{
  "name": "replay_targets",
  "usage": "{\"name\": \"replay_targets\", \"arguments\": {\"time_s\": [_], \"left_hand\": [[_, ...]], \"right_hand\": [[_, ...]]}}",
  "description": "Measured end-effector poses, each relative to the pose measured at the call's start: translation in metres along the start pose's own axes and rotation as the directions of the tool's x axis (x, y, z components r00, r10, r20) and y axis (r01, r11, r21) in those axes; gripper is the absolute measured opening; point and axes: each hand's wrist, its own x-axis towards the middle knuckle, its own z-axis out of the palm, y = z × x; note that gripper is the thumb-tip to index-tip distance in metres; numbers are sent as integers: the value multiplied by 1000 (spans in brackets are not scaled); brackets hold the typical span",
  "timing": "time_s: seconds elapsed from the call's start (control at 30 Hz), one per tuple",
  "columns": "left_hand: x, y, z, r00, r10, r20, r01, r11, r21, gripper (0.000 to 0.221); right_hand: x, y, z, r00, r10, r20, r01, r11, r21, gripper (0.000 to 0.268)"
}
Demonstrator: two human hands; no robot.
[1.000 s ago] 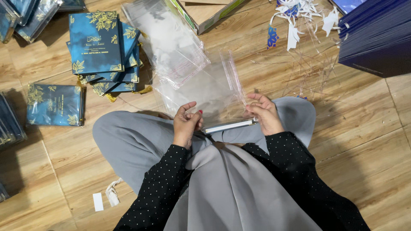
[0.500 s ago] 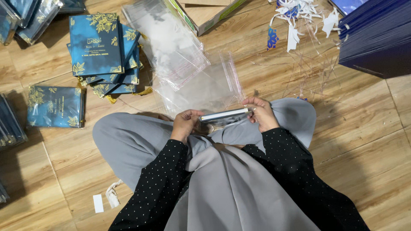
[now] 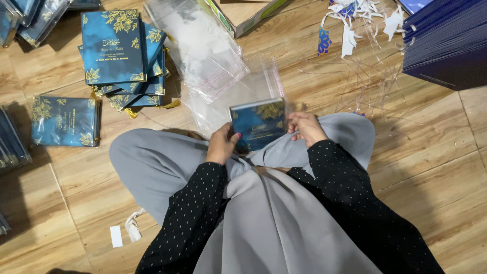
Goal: The person inserts blue books with gold patterns into individual clear plastic sleeves by hand, smooths the plastic, and sets them aside.
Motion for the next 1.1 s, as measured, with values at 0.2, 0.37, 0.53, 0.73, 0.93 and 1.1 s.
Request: {"name": "replay_targets", "arguments": {"time_s": [0.2, 0.37, 0.53, 0.73, 0.93, 1.1], "left_hand": [[30, -59, 14, 980, -200, 2, 200, 975, -92, 19], [37, -69, 17, 975, -215, -58, 196, 952, -237, 23], [48, -87, 29, 970, -217, -113, 118, 820, -561, 22], [29, -66, 32, 952, -139, -274, -102, 699, -708, 27], [-8, 5, -67, 823, -164, -544, -291, 701, -651, 27], [-33, -29, -203, 516, -216, -829, -340, 837, -429, 29]], "right_hand": [[1, -4, 22, 988, -151, 4, 144, 935, -325, 24], [74, 42, 17, 965, -264, 9, 256, 927, -273, 30], [15, 7, 18, 928, -308, 210, 329, 942, -72, 44], [5, 6, 25, 838, -437, 327, 399, 899, 178, 34], [-23, -3, 37, 834, -375, 405, 283, 920, 270, 32], [-12, -5, 35, 875, -331, 354, 242, 931, 273, 30]]}}
